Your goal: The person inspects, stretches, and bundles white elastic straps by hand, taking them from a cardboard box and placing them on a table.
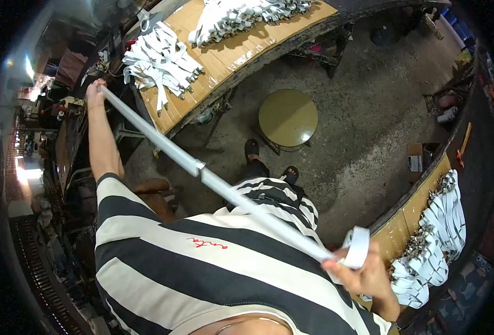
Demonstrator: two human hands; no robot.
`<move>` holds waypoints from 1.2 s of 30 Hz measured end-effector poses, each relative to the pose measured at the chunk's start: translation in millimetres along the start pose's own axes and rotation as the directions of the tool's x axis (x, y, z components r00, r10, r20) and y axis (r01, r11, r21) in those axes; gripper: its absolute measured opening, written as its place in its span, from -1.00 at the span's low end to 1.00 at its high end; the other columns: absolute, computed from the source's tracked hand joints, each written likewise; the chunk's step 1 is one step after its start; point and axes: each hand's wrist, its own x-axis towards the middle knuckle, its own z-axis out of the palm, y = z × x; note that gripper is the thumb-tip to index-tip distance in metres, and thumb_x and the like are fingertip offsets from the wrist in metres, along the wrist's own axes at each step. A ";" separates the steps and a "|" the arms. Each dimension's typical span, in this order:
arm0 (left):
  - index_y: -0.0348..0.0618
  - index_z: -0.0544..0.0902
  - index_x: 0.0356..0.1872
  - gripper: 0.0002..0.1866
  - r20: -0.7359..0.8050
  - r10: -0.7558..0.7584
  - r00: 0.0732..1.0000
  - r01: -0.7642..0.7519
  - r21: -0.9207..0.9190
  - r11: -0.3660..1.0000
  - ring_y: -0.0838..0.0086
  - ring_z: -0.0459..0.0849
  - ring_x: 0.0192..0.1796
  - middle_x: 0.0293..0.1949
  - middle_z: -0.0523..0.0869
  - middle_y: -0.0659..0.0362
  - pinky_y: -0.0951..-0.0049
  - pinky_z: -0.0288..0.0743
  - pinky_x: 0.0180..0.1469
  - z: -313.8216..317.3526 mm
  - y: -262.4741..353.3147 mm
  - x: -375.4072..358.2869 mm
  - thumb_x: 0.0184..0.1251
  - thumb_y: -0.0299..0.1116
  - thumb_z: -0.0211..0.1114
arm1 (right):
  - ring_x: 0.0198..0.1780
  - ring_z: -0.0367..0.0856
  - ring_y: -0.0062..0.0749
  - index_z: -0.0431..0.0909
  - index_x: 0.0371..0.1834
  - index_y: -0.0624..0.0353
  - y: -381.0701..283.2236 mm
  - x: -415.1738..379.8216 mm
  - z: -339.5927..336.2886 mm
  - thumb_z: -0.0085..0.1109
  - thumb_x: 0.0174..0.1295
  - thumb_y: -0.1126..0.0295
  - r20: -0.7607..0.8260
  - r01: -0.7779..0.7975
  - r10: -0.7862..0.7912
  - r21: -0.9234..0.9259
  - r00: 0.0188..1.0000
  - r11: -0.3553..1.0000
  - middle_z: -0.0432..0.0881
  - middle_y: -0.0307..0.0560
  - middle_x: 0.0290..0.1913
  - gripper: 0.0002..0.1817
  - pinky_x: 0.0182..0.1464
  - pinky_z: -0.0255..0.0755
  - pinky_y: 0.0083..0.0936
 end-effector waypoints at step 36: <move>-0.43 0.42 -0.28 -0.76 -0.331 -0.490 0.806 0.555 0.137 0.820 0.19 0.61 -0.34 -0.36 0.58 -0.07 0.13 0.59 -0.20 91.2 -357.8 -370.1 0.41 -0.36 0.01 | -0.81 0.25 -0.70 0.51 -0.34 0.30 162.7 44.1 64.6 -0.09 0.35 0.11 0.168 -0.388 0.381 0.674 0.909 0.628 0.44 -0.22 -0.72 -0.59 -0.77 0.10 -0.70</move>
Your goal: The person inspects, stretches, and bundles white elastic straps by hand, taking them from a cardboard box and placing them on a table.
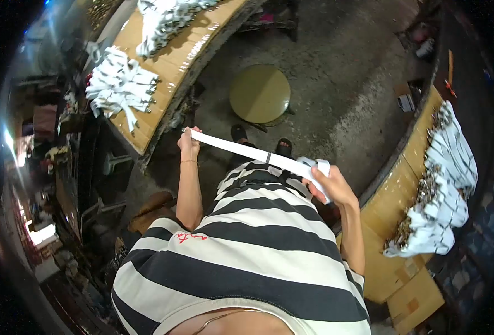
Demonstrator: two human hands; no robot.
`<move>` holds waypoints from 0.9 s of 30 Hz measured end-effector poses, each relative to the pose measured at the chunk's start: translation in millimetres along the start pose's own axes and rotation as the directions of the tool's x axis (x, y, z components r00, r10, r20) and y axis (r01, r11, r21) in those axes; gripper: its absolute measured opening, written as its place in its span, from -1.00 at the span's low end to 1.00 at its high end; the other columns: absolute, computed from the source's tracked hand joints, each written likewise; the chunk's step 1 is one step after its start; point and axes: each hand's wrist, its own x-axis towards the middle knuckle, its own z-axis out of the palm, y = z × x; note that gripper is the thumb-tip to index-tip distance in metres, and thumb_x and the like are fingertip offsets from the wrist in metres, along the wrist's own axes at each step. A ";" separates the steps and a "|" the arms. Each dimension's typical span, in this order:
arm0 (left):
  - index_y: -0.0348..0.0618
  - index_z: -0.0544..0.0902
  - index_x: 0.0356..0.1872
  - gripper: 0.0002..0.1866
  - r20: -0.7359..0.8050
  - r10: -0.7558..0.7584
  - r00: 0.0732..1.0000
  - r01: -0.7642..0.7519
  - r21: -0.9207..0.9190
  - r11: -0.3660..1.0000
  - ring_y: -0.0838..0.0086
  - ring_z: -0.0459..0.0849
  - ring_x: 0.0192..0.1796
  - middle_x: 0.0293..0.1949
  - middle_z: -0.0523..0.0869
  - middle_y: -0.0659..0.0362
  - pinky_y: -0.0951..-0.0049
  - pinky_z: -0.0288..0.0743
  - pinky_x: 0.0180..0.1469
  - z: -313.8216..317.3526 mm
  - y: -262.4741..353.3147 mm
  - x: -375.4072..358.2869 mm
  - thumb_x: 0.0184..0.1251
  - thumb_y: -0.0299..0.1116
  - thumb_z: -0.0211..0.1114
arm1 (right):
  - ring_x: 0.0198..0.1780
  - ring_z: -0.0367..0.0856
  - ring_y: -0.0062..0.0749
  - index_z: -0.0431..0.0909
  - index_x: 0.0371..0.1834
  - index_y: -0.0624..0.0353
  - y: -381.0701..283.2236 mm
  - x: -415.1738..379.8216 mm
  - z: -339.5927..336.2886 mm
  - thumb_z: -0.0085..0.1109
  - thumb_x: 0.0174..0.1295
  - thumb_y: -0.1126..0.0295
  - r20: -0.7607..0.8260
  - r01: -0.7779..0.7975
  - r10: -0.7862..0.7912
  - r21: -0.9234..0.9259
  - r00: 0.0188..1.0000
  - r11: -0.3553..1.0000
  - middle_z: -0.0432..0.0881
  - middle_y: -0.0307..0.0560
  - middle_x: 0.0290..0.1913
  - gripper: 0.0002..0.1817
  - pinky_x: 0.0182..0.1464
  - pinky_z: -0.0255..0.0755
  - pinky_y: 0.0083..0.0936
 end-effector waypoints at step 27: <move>-0.26 0.55 -0.24 -0.61 0.863 -0.367 0.346 -0.149 0.437 0.887 0.66 0.49 -0.59 -0.54 0.52 0.31 0.64 0.35 -0.56 147.2 -70.9 -221.7 0.31 -0.05 0.15 | -0.29 0.49 -0.63 0.56 -0.20 0.23 -8.3 97.1 29.7 0.13 0.20 0.38 -0.515 0.438 -0.222 0.345 0.828 0.830 0.57 -0.25 -0.30 -0.82 -0.21 0.33 -0.68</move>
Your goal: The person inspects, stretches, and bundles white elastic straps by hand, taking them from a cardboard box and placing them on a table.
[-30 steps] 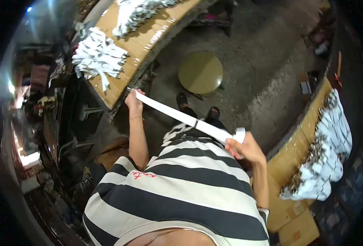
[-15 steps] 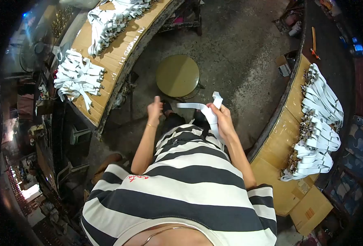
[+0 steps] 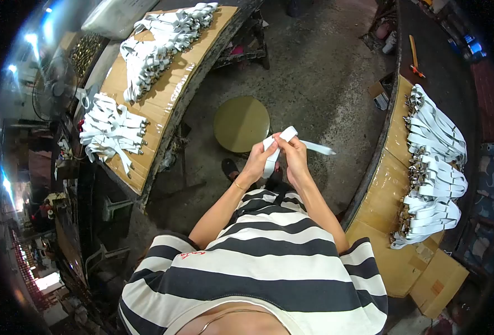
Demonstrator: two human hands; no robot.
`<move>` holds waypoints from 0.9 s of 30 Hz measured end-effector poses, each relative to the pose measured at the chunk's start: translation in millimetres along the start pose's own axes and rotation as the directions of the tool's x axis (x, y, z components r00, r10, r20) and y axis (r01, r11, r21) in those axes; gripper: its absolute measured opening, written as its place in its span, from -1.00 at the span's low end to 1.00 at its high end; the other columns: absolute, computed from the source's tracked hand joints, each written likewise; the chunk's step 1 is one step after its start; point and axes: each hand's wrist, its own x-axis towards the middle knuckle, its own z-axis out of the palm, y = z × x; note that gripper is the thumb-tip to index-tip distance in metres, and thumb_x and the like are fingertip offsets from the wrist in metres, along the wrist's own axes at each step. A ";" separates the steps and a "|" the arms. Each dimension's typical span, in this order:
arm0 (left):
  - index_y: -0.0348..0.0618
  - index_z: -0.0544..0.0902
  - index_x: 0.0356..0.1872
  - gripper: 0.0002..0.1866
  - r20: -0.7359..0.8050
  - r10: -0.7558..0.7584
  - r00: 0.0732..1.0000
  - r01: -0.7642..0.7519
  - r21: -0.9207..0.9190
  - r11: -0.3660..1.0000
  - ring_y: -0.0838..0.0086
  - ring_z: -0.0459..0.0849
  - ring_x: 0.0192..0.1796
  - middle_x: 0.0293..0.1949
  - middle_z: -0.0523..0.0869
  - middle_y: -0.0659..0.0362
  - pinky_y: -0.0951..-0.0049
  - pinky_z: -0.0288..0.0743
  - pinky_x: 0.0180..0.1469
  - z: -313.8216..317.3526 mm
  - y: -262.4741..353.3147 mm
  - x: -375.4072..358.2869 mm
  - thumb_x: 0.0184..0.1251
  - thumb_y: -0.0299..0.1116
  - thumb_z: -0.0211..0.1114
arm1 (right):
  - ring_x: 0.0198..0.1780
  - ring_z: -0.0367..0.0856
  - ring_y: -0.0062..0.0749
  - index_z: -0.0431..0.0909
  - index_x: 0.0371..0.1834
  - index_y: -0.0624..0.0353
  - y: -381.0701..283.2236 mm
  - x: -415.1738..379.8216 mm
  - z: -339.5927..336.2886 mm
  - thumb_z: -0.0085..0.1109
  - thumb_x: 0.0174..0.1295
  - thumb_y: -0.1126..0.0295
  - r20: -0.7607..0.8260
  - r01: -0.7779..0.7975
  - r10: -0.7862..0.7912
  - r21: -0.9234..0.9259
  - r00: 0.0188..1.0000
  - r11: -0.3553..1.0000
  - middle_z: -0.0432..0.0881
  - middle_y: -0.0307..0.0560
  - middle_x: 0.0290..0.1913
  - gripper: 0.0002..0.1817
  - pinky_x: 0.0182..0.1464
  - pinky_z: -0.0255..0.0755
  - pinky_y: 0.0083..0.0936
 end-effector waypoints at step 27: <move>-0.38 0.59 -0.37 -0.66 0.005 -0.251 0.968 0.233 0.356 0.905 0.65 0.41 -0.73 -0.68 0.55 0.21 0.61 0.21 -0.67 -15.5 15.7 -86.6 0.35 -0.22 0.11 | -0.41 0.59 -0.37 0.43 -0.23 0.28 59.8 165.7 -194.2 -0.20 0.40 0.22 -0.259 0.054 0.169 0.676 0.951 0.735 0.62 -0.03 -0.29 -0.68 -0.21 0.53 -0.29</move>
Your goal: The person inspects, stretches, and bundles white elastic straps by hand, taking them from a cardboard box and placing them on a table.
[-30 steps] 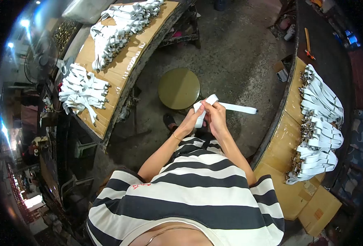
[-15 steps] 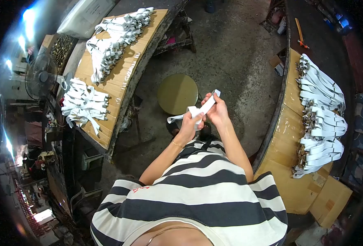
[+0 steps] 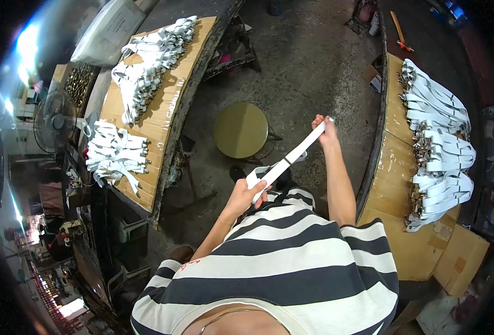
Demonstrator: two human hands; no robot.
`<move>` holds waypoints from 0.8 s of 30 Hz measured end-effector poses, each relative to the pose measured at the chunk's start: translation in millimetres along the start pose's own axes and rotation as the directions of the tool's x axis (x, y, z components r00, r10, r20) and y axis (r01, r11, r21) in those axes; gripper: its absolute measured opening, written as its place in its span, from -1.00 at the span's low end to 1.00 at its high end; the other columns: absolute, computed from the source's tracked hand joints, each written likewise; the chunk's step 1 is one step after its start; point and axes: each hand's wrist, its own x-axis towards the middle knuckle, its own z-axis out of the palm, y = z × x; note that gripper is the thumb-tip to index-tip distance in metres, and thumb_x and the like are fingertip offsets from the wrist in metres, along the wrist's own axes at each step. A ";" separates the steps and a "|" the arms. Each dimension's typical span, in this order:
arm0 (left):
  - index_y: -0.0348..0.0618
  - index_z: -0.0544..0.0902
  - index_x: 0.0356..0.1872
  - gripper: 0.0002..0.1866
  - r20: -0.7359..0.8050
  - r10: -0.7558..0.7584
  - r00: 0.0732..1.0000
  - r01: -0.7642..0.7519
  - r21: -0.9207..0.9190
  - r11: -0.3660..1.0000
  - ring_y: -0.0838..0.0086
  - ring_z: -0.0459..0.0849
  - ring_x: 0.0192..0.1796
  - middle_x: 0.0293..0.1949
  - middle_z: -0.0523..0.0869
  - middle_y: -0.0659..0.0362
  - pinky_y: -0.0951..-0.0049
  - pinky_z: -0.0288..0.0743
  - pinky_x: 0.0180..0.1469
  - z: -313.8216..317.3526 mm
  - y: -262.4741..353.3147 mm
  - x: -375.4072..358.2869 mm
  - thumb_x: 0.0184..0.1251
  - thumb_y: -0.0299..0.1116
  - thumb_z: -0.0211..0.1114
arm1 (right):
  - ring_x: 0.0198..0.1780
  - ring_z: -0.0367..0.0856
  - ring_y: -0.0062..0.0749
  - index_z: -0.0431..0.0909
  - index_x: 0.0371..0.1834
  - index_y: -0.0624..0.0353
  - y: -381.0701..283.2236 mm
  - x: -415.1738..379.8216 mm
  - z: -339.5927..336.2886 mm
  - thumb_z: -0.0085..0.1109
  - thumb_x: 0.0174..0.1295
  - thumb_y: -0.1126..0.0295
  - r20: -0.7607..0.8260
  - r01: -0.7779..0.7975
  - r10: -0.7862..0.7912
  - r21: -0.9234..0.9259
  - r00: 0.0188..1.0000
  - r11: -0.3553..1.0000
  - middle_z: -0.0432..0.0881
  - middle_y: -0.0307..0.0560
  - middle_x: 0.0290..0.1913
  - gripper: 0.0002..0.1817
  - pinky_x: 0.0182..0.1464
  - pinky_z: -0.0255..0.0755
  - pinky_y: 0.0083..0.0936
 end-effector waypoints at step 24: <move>-0.35 0.54 -0.61 -0.63 -0.037 0.184 0.982 -0.143 0.493 0.858 0.47 0.42 -0.72 -0.79 0.42 0.09 0.39 0.28 -0.59 0.4 57.0 -71.8 0.29 -0.25 0.15 | -0.56 0.39 -0.33 0.38 -0.34 0.31 -103.0 -7.3 31.6 -0.30 0.42 0.17 0.024 0.283 -0.283 -0.162 0.959 0.945 0.44 -0.05 -0.52 -0.60 -0.42 0.39 -0.43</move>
